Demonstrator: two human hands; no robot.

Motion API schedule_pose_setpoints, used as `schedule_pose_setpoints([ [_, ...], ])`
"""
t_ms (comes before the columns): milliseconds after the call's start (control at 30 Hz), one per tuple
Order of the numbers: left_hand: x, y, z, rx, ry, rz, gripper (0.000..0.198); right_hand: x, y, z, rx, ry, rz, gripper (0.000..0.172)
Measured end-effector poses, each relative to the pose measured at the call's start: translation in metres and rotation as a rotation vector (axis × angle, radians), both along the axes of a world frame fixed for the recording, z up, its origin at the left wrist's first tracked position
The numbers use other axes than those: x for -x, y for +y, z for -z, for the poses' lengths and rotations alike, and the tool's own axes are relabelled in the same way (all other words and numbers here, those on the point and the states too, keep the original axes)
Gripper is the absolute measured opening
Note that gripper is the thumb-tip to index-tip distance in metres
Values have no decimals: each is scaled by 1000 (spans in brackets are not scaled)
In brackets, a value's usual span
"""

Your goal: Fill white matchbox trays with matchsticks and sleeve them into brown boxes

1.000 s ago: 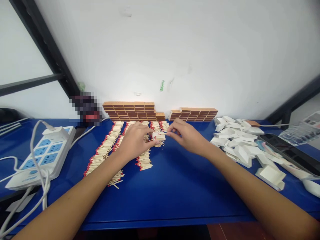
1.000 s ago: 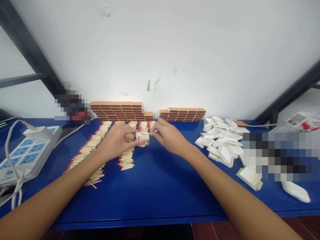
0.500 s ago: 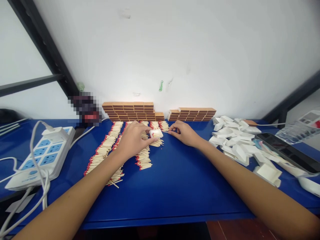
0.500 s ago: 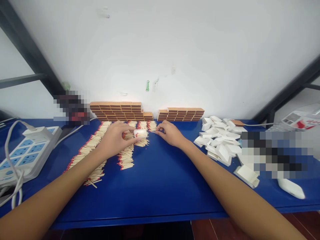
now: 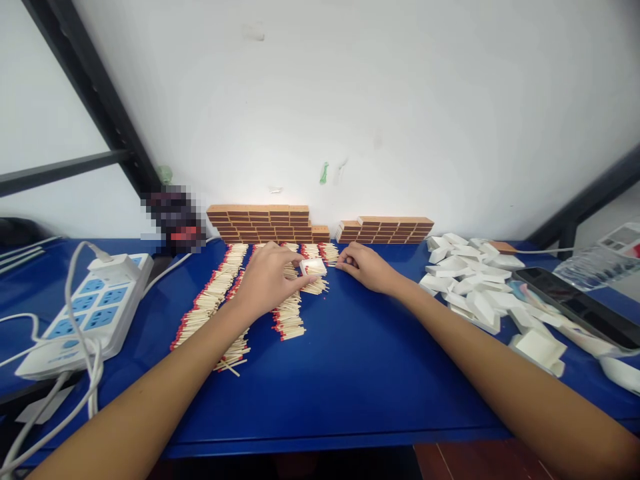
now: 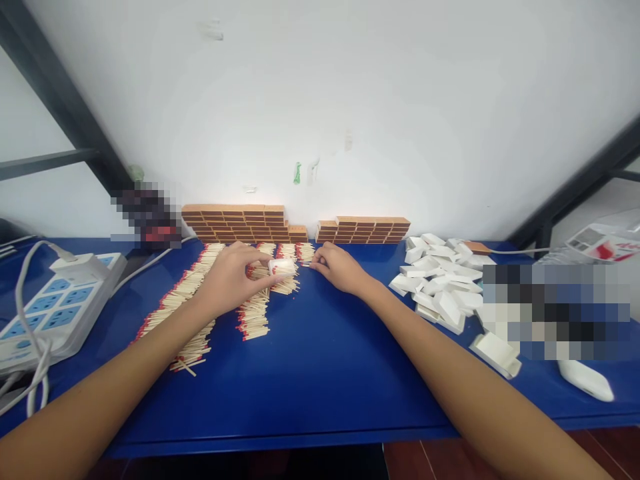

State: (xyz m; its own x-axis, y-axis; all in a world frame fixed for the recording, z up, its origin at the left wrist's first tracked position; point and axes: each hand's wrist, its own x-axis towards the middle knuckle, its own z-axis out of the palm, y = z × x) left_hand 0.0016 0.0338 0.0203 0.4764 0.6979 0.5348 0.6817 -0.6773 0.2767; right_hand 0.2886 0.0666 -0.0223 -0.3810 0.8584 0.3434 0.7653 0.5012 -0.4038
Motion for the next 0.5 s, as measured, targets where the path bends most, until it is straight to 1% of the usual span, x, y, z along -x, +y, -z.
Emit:
schedule_pose_setpoints([
  [133, -1, 0, 2, 1, 30, 13, 36, 0, -11, -13, -15, 21, -7, 13],
  [267, -4, -3, 5, 24, 39, 28, 36, 20, -32, -26, -65, 116, -55, 12],
  [400, -8, -6, 7, 44, 12, 53, 34, 40, -47, -29, -57, 107, -152, 10],
  [467, -8, -7, 6, 45, 11, 52, 34, 39, -45, -29, -63, 113, -152, 12],
  [500, -8, -7, 6, 44, 13, 48, 35, 36, -41, -28, -78, 124, -126, 13],
])
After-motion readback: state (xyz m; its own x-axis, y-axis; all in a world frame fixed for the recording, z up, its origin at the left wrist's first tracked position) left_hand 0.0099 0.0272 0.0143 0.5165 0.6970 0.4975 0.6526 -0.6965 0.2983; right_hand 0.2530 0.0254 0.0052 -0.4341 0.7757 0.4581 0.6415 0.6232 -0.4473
